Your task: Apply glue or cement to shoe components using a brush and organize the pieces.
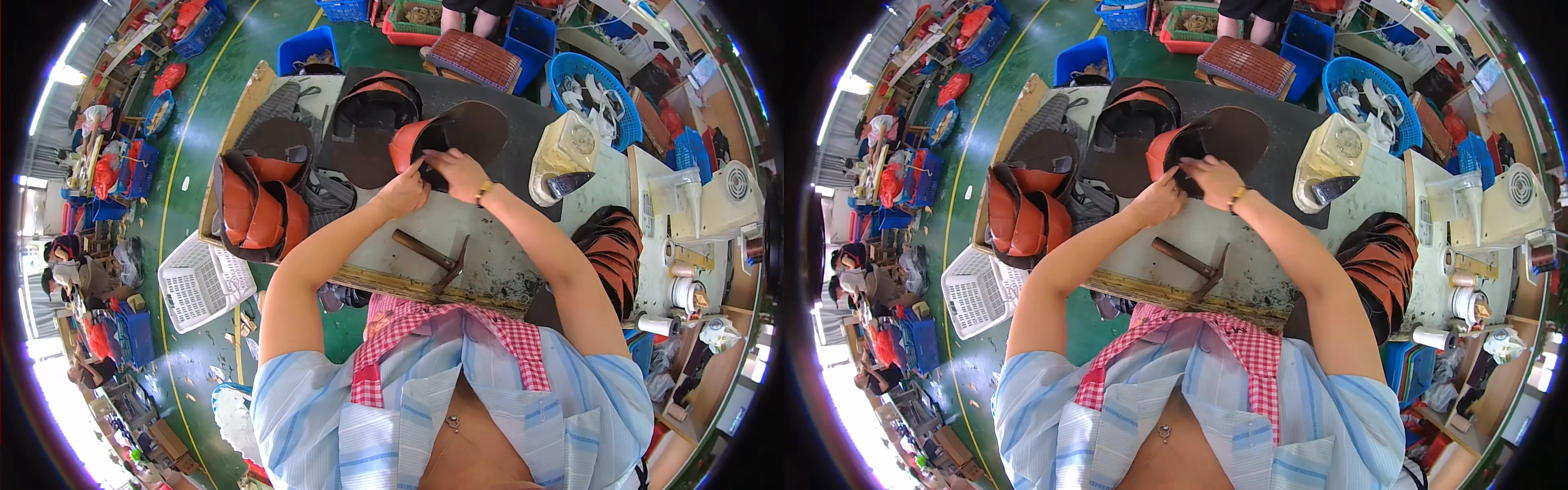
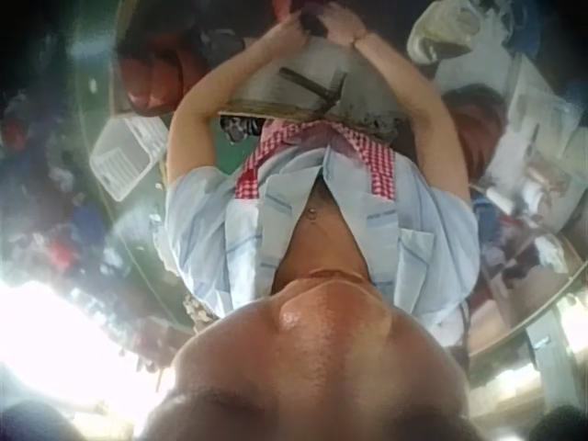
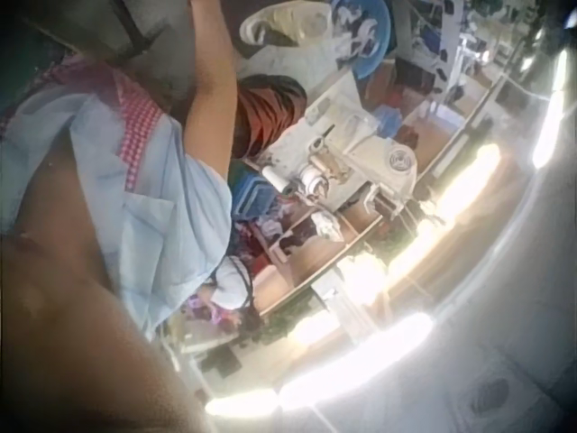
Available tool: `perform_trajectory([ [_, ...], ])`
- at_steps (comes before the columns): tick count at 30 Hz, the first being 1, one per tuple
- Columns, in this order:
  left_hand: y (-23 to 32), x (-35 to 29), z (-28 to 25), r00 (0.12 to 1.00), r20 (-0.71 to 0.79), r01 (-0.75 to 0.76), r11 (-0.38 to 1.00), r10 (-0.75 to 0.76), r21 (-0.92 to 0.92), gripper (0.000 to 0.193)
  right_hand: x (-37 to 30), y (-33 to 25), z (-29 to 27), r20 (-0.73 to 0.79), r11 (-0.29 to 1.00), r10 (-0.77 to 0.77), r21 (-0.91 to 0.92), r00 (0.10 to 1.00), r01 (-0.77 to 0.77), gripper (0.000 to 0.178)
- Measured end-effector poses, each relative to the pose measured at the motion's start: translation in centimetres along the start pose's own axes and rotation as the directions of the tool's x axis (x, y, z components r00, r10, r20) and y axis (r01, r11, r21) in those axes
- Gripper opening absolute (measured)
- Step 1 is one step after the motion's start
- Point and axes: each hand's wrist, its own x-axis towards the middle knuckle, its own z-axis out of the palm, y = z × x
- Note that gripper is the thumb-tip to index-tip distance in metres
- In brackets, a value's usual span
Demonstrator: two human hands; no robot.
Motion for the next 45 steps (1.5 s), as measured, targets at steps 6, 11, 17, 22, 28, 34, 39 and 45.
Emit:
perform_trajectory([
  [6,-0.9,-0.2,0.5,0.974,0.167,0.193,0.951,-0.155,-0.241,0.021,-4.3,1.9,-0.6,0.281,0.924,0.041,-0.377,0.959,0.071,0.068],
  [11,0.5,1.6,2.1,0.947,-0.221,0.212,0.97,-0.233,-0.117,0.024,-4.7,0.7,-2.2,0.33,0.924,0.173,-0.381,0.928,-0.037,0.072],
  [17,-5.9,0.1,-6.7,0.992,0.114,-0.042,0.995,0.052,-0.09,0.019,-2.3,-0.1,-5.6,-0.045,0.995,0.039,0.09,0.998,-0.035,0.042],
  [22,-9.4,-0.4,-8.9,0.969,0.181,-0.176,0.984,0.167,0.035,0.014,3.1,-1.8,-5.7,0.069,0.993,-0.114,0.031,0.991,0.112,0.049],
  [28,-1.8,1.1,-2.3,0.987,0.019,0.157,0.987,-0.156,-0.035,0.04,4.2,1.8,-0.9,0.385,0.983,0.173,-0.015,0.907,-0.182,0.06],
  [34,2.2,-0.2,2.8,0.93,0.076,0.368,0.903,-0.361,-0.221,0.05,-2.4,6.5,1.3,0.25,0.997,0.072,0.002,0.965,-0.075,0.081],
  [39,1.2,-0.6,2.1,0.932,0.125,0.361,0.899,-0.34,-0.25,0.053,-1.8,-0.4,-2.7,0.533,0.946,0.253,-0.311,0.807,-0.09,0.091],
  [45,-2.1,1.0,-6.9,0.682,-0.374,0.506,0.775,-0.628,-0.378,0.046,-2.9,0.8,-1.6,0.488,0.932,0.281,-0.343,0.826,-0.114,0.09],
])
